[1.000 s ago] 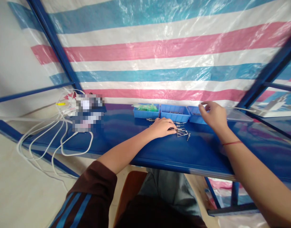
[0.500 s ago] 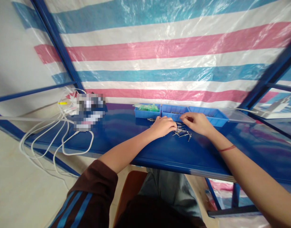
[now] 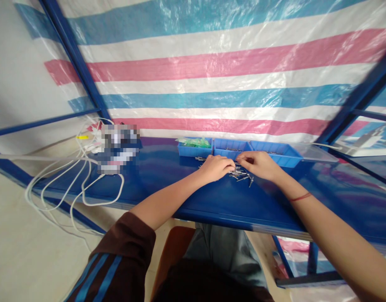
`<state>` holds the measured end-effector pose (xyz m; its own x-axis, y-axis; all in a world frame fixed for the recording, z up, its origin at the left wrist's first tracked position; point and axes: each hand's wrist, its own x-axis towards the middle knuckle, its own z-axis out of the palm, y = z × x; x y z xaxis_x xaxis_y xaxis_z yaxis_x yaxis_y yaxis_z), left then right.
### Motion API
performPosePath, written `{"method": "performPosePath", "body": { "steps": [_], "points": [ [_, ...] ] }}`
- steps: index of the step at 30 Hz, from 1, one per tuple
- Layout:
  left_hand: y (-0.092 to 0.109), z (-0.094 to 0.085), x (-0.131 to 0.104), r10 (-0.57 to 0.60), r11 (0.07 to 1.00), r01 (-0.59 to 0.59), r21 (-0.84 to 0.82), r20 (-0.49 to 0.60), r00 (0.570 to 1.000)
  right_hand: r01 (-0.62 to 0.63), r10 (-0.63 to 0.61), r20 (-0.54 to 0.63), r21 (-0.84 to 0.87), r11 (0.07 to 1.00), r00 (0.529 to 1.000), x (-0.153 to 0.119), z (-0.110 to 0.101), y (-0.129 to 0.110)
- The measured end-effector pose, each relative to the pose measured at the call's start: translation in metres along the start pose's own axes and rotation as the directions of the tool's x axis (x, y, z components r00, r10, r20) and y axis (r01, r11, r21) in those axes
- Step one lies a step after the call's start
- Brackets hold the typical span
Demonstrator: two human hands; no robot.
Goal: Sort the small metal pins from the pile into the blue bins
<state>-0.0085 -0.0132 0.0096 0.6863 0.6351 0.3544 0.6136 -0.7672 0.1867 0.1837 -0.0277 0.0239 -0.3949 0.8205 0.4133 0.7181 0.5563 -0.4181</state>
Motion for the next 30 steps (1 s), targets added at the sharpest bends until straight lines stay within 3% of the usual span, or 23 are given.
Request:
{"method": "performPosePath", "body": {
  "steps": [6, 11, 16, 21, 30],
  "points": [
    [0.001, 0.000, 0.002, -0.042, 0.986, 0.017, -0.164, -0.151, 0.988, -0.036, 0.055, -0.077, 0.234, 0.972, 0.996, -0.001, 0.004, -0.006],
    [0.000, 0.001, 0.003, -0.065, 0.976, 0.028, -0.214, -0.165, 0.984, -0.044, 0.074, -0.075, 0.349, 0.936, 0.994, 0.000, 0.006, -0.008],
    [-0.002, 0.002, 0.001, -0.039, 0.999, 0.038, -0.030, -0.026, 0.999, 0.023, -0.039, 0.103, 0.154, 0.988, 0.994, -0.001, 0.004, -0.004],
    [-0.004, -0.001, -0.002, -0.031, 0.998, 0.030, 0.049, 0.013, 0.999, 0.120, -0.129, 0.228, 0.052, 0.991, 0.965, -0.001, 0.003, -0.003],
    [-0.006, 0.001, -0.002, -0.040, 0.999, 0.039, 0.031, 0.035, 0.999, 0.158, -0.169, 0.218, 0.068, 0.985, 0.961, 0.000, 0.011, -0.001]
  ]
}}
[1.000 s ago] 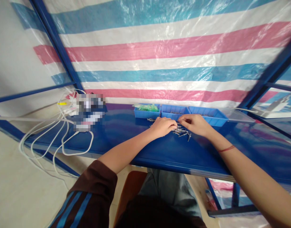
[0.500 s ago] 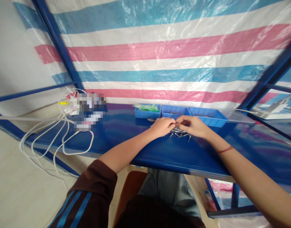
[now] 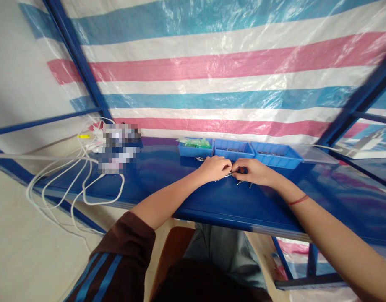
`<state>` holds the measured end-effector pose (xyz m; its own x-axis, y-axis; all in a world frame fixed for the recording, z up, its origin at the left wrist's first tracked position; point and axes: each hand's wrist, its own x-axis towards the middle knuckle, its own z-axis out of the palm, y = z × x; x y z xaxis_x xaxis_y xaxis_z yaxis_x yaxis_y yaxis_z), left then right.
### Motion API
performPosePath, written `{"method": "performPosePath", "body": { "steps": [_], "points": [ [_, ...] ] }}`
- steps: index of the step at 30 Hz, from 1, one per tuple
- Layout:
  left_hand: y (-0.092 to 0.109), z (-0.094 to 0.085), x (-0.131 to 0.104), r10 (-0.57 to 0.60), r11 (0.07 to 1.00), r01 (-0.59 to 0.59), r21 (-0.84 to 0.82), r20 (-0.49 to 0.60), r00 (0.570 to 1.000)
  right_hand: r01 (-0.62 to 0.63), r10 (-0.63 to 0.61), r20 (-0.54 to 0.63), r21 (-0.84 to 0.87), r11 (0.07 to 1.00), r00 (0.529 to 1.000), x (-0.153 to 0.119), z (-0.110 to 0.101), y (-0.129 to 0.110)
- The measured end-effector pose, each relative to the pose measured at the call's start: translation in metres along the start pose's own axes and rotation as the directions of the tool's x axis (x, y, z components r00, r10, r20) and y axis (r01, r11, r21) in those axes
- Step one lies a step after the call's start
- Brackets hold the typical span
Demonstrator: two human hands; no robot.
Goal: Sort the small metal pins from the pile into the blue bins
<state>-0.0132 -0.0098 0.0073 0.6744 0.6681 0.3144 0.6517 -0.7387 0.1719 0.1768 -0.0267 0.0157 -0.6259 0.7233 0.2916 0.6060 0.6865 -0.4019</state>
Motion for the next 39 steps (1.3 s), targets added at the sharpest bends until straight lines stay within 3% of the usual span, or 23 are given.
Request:
{"method": "performPosePath", "body": {
  "steps": [18, 27, 32, 36, 39],
  "points": [
    [-0.0004, -0.0001, 0.0009, -0.004, 1.000, 0.003, 0.030, 0.036, 0.999, 0.015, -0.015, -0.002, 0.005, 1.000, 1.000, 0.0008, 0.0003, -0.0033],
    [-0.0011, -0.0052, 0.0008, 0.015, 1.000, -0.015, 0.001, 0.057, 0.998, -0.021, 0.016, -0.084, -0.062, 0.998, 0.996, 0.0008, 0.0021, 0.0026],
    [-0.0009, -0.0063, 0.0024, -0.003, 0.999, 0.004, -0.046, 0.005, 1.000, -0.130, 0.163, -0.198, 0.169, 0.977, 0.967, 0.0024, 0.0015, -0.0017],
    [-0.0007, -0.0063, 0.0057, -0.018, 0.976, 0.011, -0.216, -0.030, 0.999, -0.099, 0.245, -0.257, 0.474, 0.875, 0.935, 0.0036, 0.0006, -0.0057],
    [-0.0007, -0.0054, 0.0069, -0.008, 0.943, -0.004, -0.334, -0.035, 0.999, -0.109, 0.300, -0.285, 0.536, 0.837, 0.910, 0.0042, 0.0008, -0.0064]
  ]
}}
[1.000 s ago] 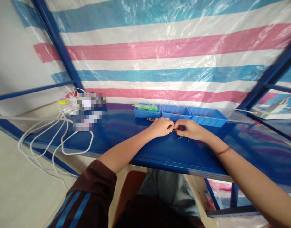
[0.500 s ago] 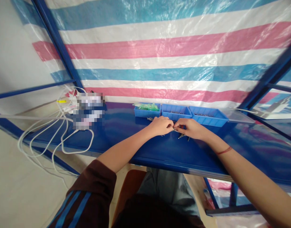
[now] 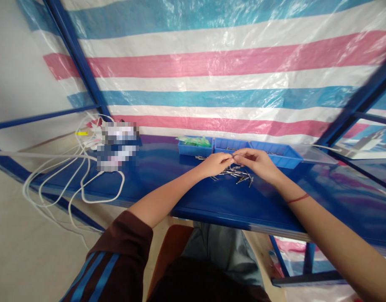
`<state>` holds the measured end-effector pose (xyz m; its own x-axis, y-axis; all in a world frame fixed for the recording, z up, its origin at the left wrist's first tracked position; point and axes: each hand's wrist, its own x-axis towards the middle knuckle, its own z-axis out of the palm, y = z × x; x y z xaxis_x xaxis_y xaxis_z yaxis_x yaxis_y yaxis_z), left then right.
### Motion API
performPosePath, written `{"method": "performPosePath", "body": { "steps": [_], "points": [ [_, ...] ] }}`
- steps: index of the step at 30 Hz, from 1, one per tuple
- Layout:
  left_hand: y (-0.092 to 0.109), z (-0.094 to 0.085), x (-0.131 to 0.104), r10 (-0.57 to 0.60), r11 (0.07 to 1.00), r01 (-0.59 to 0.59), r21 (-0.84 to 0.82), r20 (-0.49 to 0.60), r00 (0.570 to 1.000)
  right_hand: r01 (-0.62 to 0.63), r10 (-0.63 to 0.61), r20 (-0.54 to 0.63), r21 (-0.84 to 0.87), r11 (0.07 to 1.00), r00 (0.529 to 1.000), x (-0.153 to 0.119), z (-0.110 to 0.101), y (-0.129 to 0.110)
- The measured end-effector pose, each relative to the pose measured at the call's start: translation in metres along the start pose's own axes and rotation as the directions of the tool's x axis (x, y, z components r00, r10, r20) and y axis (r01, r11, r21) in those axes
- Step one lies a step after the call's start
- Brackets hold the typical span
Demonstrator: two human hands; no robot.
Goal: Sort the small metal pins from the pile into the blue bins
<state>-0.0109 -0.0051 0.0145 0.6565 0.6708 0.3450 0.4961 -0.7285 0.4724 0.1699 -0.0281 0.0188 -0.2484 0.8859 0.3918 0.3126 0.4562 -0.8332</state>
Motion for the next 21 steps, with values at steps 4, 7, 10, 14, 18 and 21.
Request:
{"method": "performPosePath", "body": {
  "steps": [4, 7, 10, 14, 18, 21],
  "points": [
    [-0.0007, 0.0016, -0.0008, -0.020, 0.994, 0.014, -0.108, -0.050, 0.999, 0.018, -0.019, -0.045, -0.032, 0.999, 0.999, 0.0011, 0.0010, 0.0020],
    [-0.0006, 0.0026, -0.0016, -0.054, 0.981, 0.036, -0.193, -0.088, 0.995, 0.036, -0.040, -0.060, -0.064, 0.997, 0.997, 0.0019, 0.0013, 0.0041],
    [-0.0009, 0.0042, -0.0016, -0.075, 0.973, 0.053, -0.226, -0.087, 0.993, 0.050, -0.055, -0.062, -0.086, 0.995, 0.997, 0.0024, 0.0012, 0.0065],
    [-0.0042, 0.0072, -0.0006, -0.131, 0.963, 0.095, -0.253, -0.128, 0.983, 0.092, -0.108, -0.066, -0.210, 0.973, 0.992, 0.0020, -0.0003, 0.0079],
    [-0.0080, 0.0078, 0.0007, -0.138, 0.972, 0.092, -0.214, -0.210, 0.968, 0.169, -0.199, -0.024, -0.437, 0.883, 0.980, 0.0012, -0.0023, 0.0061],
    [-0.0076, 0.0063, 0.0005, -0.107, 0.987, 0.072, -0.145, -0.244, 0.964, 0.209, -0.206, 0.063, -0.512, 0.833, 0.977, 0.0024, -0.0039, 0.0048]
  ]
}}
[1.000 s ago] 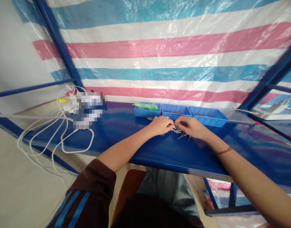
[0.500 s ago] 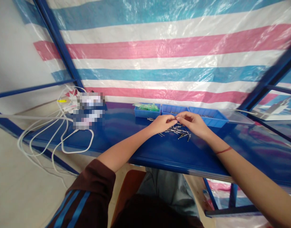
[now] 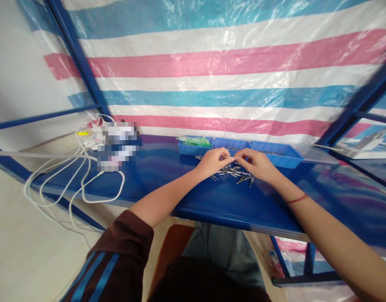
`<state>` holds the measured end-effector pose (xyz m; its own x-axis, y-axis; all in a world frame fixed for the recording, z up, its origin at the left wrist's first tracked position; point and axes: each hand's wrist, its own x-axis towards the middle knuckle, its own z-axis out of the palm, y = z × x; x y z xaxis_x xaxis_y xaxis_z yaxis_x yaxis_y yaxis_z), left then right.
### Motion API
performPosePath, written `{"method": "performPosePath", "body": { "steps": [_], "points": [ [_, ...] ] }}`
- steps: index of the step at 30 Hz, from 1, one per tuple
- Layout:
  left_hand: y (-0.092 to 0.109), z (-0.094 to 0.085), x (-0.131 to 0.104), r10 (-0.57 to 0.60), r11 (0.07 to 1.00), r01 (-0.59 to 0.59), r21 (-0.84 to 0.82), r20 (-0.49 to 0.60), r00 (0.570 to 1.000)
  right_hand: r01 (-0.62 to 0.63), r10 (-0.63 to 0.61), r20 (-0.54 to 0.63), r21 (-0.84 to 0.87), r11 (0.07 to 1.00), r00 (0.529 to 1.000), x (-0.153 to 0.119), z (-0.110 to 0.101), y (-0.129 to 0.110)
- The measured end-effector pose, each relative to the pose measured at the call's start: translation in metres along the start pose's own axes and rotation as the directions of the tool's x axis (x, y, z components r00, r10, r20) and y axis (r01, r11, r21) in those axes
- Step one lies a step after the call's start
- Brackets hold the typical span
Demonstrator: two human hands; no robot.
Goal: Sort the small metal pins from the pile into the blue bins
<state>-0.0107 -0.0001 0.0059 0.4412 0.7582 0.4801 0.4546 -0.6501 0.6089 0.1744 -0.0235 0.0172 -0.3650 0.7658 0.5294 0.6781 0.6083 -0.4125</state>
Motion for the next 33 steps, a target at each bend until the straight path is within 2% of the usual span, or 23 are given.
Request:
{"method": "performPosePath", "body": {
  "steps": [3, 6, 9, 12, 15, 17, 19, 22, 24, 26, 28, 31, 33],
  "points": [
    [0.002, -0.002, -0.002, 0.016, 0.997, -0.016, 0.075, -0.004, 1.000, -0.059, 0.057, -0.023, -0.081, 0.995, 0.998, 0.003, -0.008, 0.004],
    [0.006, -0.002, -0.005, 0.041, 0.982, -0.057, 0.178, 0.095, 0.995, -0.248, 0.196, -0.224, -0.231, 0.941, 0.955, 0.006, -0.025, 0.013],
    [0.010, -0.002, -0.009, 0.064, 0.950, -0.136, 0.280, 0.250, 0.966, -0.487, 0.348, -0.384, -0.363, 0.795, 0.855, 0.007, -0.046, 0.027],
    [0.013, 0.001, -0.011, 0.061, 0.924, -0.189, 0.334, 0.359, 0.931, -0.641, 0.466, -0.445, -0.452, 0.621, 0.765, 0.004, -0.057, 0.041],
    [0.013, 0.003, -0.011, 0.070, 0.911, -0.218, 0.350, 0.391, 0.918, -0.674, 0.508, -0.445, -0.526, 0.519, 0.738, 0.000, -0.057, 0.045],
    [0.011, 0.004, -0.011, 0.089, 0.905, -0.236, 0.354, 0.384, 0.919, -0.648, 0.473, -0.444, -0.554, 0.524, 0.761, 0.003, -0.052, 0.041],
    [0.010, 0.004, -0.011, 0.111, 0.899, -0.253, 0.357, 0.373, 0.921, -0.571, 0.394, -0.414, -0.575, 0.586, 0.821, 0.011, -0.047, 0.032],
    [0.010, 0.004, -0.012, 0.141, 0.895, -0.267, 0.357, 0.340, 0.930, -0.359, 0.235, -0.283, -0.557, 0.749, 0.930, 0.028, -0.038, 0.013],
    [0.010, 0.005, -0.011, 0.139, 0.913, -0.229, 0.338, 0.271, 0.952, -0.212, 0.138, -0.190, -0.456, 0.864, 0.972, 0.036, -0.032, 0.000],
    [0.010, 0.005, -0.010, 0.095, 0.950, -0.136, 0.280, 0.157, 0.983, -0.155, 0.111, -0.158, -0.299, 0.942, 0.981, 0.038, -0.025, -0.008],
    [0.008, 0.005, -0.007, 0.018, 0.985, -0.023, 0.173, 0.030, 0.999, -0.145, 0.128, -0.128, -0.134, 0.980, 0.983, 0.034, -0.016, -0.011],
    [0.002, 0.005, -0.002, -0.085, 0.996, 0.084, -0.011, -0.091, 0.992, -0.129, 0.130, -0.014, 0.073, 0.989, 0.991, 0.024, -0.004, -0.009],
    [-0.001, 0.004, 0.001, -0.131, 0.987, 0.119, -0.104, -0.121, 0.984, -0.141, 0.140, 0.018, 0.186, 0.972, 0.990, 0.020, 0.002, -0.007]
  ]
}}
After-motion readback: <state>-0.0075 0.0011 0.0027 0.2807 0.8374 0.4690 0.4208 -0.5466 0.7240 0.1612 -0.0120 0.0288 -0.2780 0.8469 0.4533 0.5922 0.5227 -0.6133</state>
